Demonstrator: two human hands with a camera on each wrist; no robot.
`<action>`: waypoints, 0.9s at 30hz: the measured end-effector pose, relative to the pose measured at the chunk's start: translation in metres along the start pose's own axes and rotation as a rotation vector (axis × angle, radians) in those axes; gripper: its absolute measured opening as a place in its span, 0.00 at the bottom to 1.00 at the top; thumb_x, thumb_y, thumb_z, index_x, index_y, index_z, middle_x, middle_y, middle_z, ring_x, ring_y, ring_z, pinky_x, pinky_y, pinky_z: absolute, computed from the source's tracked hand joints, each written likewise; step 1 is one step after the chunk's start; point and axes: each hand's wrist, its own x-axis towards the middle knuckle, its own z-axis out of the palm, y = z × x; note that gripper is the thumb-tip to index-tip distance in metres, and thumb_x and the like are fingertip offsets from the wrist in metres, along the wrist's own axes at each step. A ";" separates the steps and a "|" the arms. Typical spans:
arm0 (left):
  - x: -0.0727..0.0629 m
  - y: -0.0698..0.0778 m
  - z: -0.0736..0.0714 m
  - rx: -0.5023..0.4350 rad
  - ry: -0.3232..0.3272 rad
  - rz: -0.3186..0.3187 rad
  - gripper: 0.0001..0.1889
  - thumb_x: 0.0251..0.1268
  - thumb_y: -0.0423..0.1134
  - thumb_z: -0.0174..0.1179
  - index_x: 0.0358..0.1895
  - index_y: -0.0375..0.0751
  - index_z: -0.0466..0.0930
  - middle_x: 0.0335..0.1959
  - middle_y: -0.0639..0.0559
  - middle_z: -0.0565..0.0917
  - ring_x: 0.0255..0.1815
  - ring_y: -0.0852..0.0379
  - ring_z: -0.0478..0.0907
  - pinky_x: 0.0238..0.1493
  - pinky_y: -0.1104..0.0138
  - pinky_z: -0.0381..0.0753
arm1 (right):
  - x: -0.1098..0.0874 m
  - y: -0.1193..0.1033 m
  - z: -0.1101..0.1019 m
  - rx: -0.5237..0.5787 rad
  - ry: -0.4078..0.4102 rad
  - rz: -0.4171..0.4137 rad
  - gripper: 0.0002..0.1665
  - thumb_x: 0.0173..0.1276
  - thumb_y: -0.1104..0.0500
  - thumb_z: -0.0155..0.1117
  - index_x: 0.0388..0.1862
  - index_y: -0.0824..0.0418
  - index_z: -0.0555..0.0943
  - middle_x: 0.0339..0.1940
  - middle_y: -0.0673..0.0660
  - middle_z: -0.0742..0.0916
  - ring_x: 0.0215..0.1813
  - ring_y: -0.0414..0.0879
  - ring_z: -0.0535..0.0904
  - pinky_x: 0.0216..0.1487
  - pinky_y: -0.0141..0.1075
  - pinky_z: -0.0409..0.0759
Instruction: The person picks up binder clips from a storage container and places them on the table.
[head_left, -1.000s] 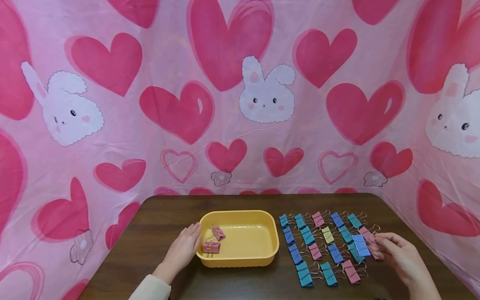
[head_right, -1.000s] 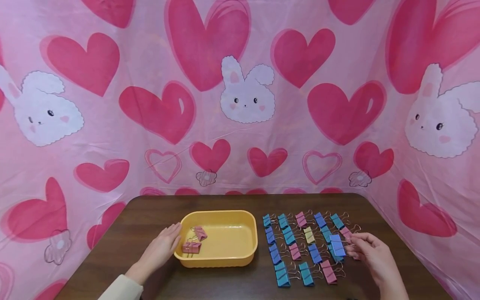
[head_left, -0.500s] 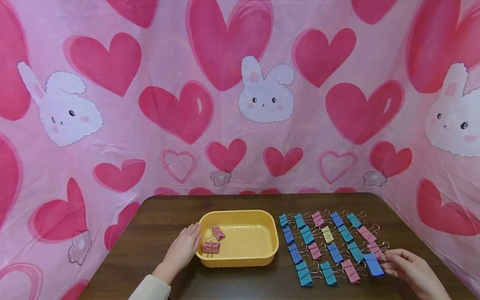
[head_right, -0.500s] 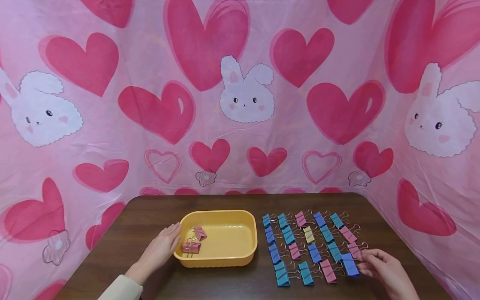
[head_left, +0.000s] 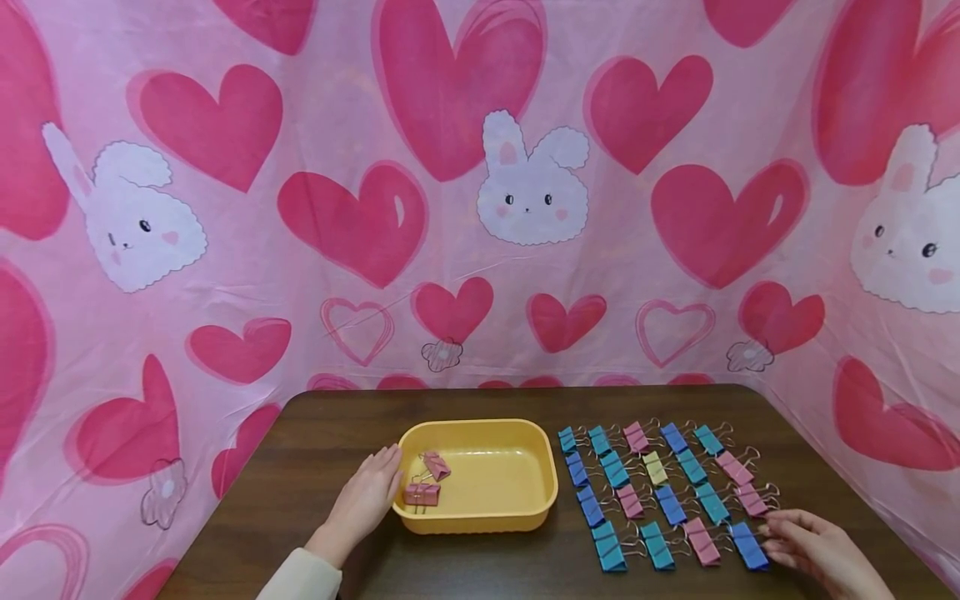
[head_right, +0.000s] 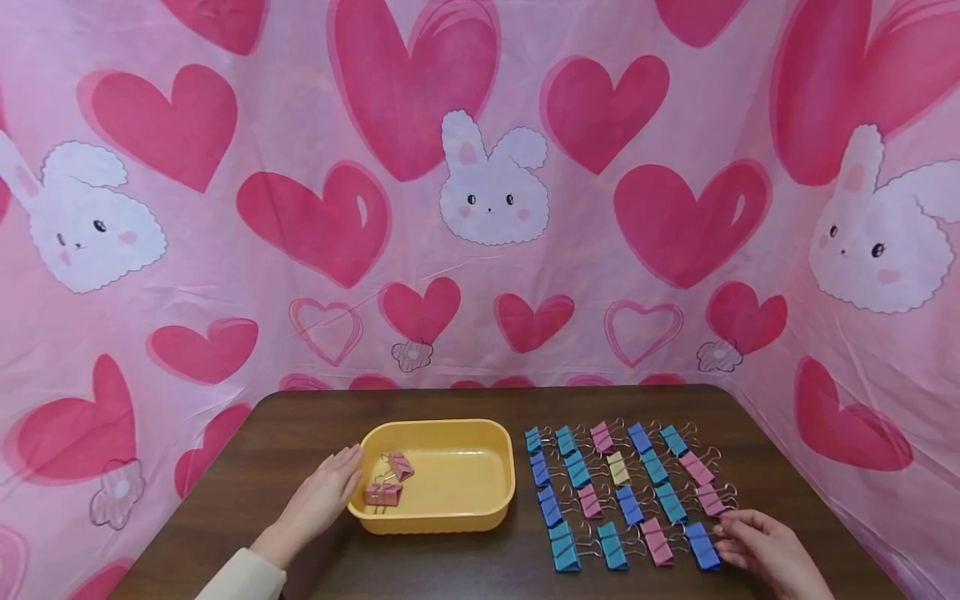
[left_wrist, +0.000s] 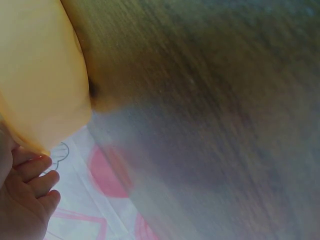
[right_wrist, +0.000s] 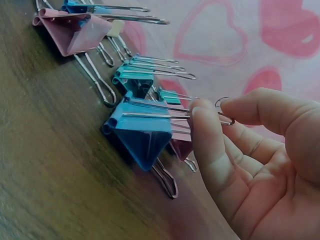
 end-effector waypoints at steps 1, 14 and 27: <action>0.000 0.000 0.000 0.000 0.000 0.000 0.21 0.64 0.37 0.55 0.57 0.26 0.72 0.58 0.35 0.72 0.61 0.40 0.66 0.63 0.51 0.60 | 0.000 0.000 0.000 -0.005 0.017 0.011 0.13 0.72 0.63 0.49 0.33 0.54 0.80 0.33 0.51 0.85 0.36 0.44 0.83 0.41 0.37 0.81; 0.000 0.000 -0.001 -0.004 -0.004 0.003 0.22 0.64 0.37 0.55 0.57 0.27 0.72 0.58 0.35 0.72 0.61 0.40 0.66 0.63 0.51 0.60 | -0.001 -0.008 -0.001 -0.178 0.251 0.088 0.09 0.71 0.59 0.53 0.35 0.61 0.79 0.33 0.51 0.83 0.34 0.46 0.82 0.40 0.40 0.81; 0.000 0.002 -0.002 -0.016 -0.028 -0.014 0.22 0.65 0.38 0.55 0.58 0.27 0.71 0.59 0.36 0.71 0.62 0.40 0.65 0.63 0.51 0.59 | 0.009 -0.033 0.015 -0.235 0.218 -0.177 0.14 0.72 0.63 0.49 0.34 0.47 0.80 0.32 0.47 0.84 0.31 0.47 0.81 0.32 0.38 0.83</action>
